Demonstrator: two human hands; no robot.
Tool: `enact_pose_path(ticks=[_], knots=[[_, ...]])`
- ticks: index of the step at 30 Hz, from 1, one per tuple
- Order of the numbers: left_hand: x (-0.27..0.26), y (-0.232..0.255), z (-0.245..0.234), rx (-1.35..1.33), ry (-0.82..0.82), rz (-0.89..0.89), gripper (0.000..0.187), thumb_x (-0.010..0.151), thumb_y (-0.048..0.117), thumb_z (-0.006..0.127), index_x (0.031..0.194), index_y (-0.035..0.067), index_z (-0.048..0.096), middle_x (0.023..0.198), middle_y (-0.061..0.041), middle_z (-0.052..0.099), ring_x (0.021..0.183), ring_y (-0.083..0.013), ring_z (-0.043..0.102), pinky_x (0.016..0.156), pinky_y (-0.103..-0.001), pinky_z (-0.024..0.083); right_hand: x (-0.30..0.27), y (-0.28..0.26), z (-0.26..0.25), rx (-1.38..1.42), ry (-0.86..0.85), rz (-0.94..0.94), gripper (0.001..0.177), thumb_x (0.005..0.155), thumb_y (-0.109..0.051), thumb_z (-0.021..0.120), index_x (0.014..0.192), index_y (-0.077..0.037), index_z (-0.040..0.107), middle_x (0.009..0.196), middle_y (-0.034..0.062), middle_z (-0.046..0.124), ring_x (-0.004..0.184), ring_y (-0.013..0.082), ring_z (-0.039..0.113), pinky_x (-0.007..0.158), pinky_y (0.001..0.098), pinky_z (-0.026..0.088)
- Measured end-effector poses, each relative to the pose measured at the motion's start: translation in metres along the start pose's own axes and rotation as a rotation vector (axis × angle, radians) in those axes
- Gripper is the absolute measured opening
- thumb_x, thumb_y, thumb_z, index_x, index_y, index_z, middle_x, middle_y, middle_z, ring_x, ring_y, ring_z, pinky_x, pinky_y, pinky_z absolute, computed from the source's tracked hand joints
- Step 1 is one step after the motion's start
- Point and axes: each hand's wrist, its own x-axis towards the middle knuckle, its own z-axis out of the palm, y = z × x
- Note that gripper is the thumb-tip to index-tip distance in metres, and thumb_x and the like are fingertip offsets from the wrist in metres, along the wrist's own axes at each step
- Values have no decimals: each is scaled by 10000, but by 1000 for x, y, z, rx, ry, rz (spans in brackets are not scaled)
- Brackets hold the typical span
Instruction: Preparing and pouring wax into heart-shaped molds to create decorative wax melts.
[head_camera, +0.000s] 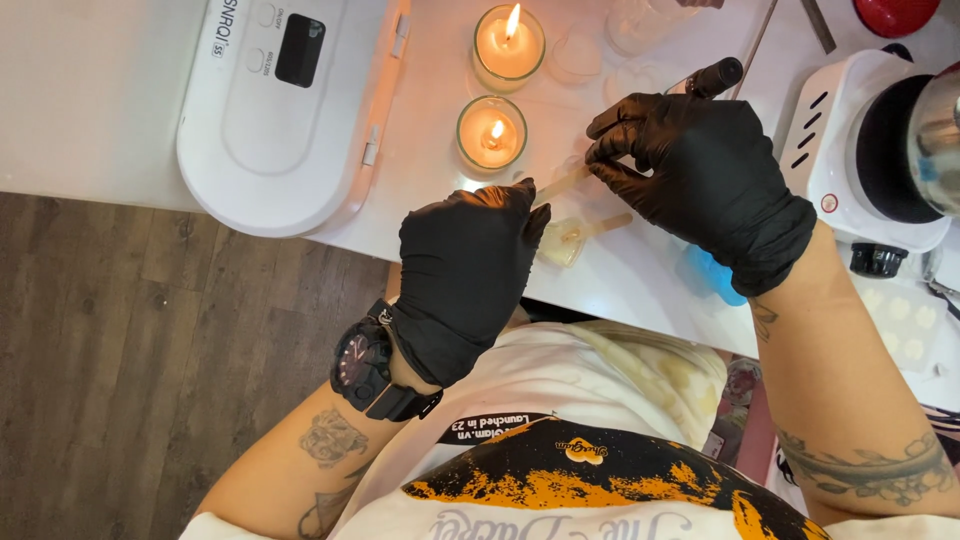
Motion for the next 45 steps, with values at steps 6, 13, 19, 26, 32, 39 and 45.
enact_pose_path(ticks=[6, 13, 19, 26, 32, 39, 45], knots=[[-1, -2, 3, 54, -26, -26, 173, 962, 241, 685, 935, 79, 738, 636, -146, 637, 571, -351, 639, 508, -449, 469, -1, -8, -1, 114, 49, 66, 175, 938, -132, 813, 1098, -84, 761, 1113, 28, 757, 884, 218, 726, 784, 308, 564], [-2, -5, 5, 4, 37, 1, 171, 965, 234, 671, 893, 86, 718, 667, -156, 636, 617, -365, 645, 544, -461, 476, -4, -9, 5, 157, 71, 103, 175, 939, -112, 815, 1104, -85, 762, 1103, 41, 762, 794, 197, 712, 736, 304, 559], [-3, -5, 5, 8, 44, -11, 208, 981, 221, 665, 819, 91, 674, 682, -165, 626, 635, -377, 639, 561, -469, 475, -9, -10, 8, 198, 118, 120, 181, 942, -93, 813, 1112, -74, 751, 1089, 59, 752, 842, 214, 715, 760, 309, 565], [-3, -5, 4, 4, 2, -18, 259, 970, 273, 675, 859, 39, 672, 658, -183, 613, 610, -380, 634, 535, -460, 474, -8, -12, 8, 128, 87, 126, 162, 952, -119, 810, 1100, -77, 761, 1056, 63, 757, 842, 229, 718, 759, 322, 561], [-2, -4, 5, 46, -1, -4, 181, 970, 200, 642, 854, 61, 651, 697, -158, 629, 650, -372, 642, 559, -480, 468, -9, -12, 9, 78, 131, 68, 147, 977, -120, 805, 1115, -85, 765, 1088, 63, 757, 905, 247, 716, 805, 332, 565], [-5, -3, 3, -20, 51, 1, 154, 971, 170, 634, 857, 66, 641, 730, -161, 631, 692, -380, 642, 600, -481, 476, -6, -17, 6, 101, 113, 111, 148, 957, -109, 809, 1095, -75, 771, 1107, 51, 757, 844, 214, 709, 764, 312, 555], [-5, -4, 0, -25, 71, 18, 105, 941, 136, 632, 862, 67, 639, 756, -163, 638, 718, -380, 654, 617, -473, 492, -7, -17, 7, 118, 120, 105, 139, 955, -95, 813, 1081, -57, 770, 1127, 41, 754, 857, 181, 720, 766, 289, 561]])
